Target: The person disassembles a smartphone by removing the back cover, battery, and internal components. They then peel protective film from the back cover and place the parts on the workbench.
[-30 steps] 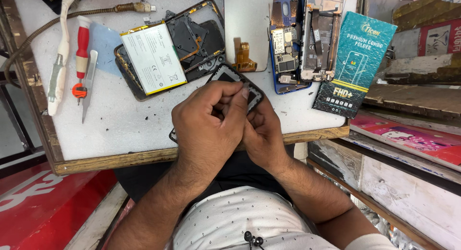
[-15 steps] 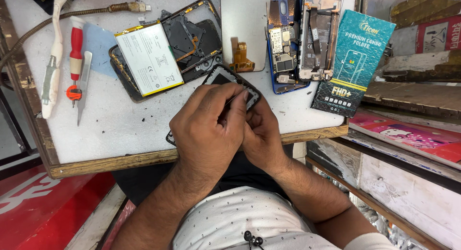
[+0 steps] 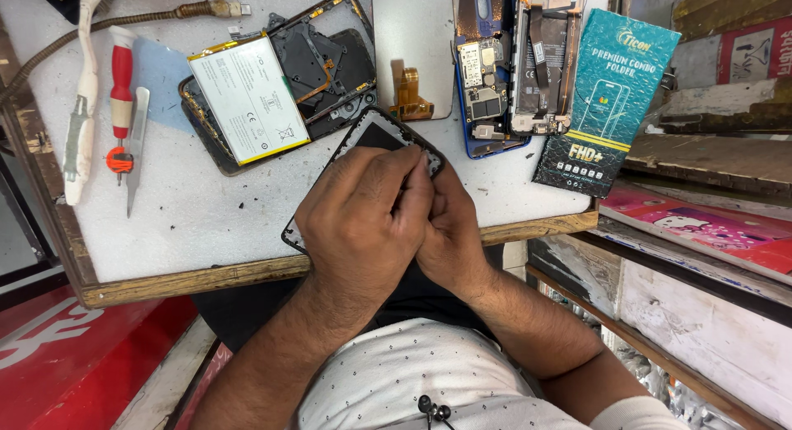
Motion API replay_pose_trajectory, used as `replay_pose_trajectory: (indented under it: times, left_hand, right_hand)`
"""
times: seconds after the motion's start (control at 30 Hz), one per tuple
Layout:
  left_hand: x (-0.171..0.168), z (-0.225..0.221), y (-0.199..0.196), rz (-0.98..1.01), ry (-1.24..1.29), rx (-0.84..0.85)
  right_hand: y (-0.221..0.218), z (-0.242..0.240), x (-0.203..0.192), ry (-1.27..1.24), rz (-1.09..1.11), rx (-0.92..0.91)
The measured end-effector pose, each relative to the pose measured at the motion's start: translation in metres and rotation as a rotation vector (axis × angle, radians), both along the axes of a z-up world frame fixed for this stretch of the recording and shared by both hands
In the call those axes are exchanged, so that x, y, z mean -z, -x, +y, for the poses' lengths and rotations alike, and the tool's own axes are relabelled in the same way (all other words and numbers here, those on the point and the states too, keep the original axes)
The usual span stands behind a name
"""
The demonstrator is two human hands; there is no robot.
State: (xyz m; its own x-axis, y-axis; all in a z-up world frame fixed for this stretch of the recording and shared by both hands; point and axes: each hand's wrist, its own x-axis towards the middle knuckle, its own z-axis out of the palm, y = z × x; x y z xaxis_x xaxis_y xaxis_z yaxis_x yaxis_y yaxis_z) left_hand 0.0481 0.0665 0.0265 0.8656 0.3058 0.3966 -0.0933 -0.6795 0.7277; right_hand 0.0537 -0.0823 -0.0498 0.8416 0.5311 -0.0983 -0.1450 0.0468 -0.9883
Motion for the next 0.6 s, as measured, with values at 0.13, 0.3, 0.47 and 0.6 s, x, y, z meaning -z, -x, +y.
replay_pose_trajectory:
  times: [0.13,0.3,0.47,0.6]
  left_hand:
    - [0.0026,0.0004,0.0006,0.011,0.017,0.004]
    - [0.0024,0.0013,-0.0006,0.003,-0.018,0.006]
    - [-0.0011,-0.0001,-0.0018,-0.063,-0.141,0.057]
    - [-0.0052,-0.0008,0.0003,-0.037,-0.202,0.155]
  right_hand:
    - [-0.0003,0.001,-0.0006,0.015,0.006,0.01]
    - [-0.0009,0.0025,-0.001,0.023,-0.004,0.02]
    - [-0.0012,-0.0003,-0.0036,0.247,-0.154,0.043]
    - [-0.0029,-0.0028,-0.0094,0.359,-0.363,0.002]
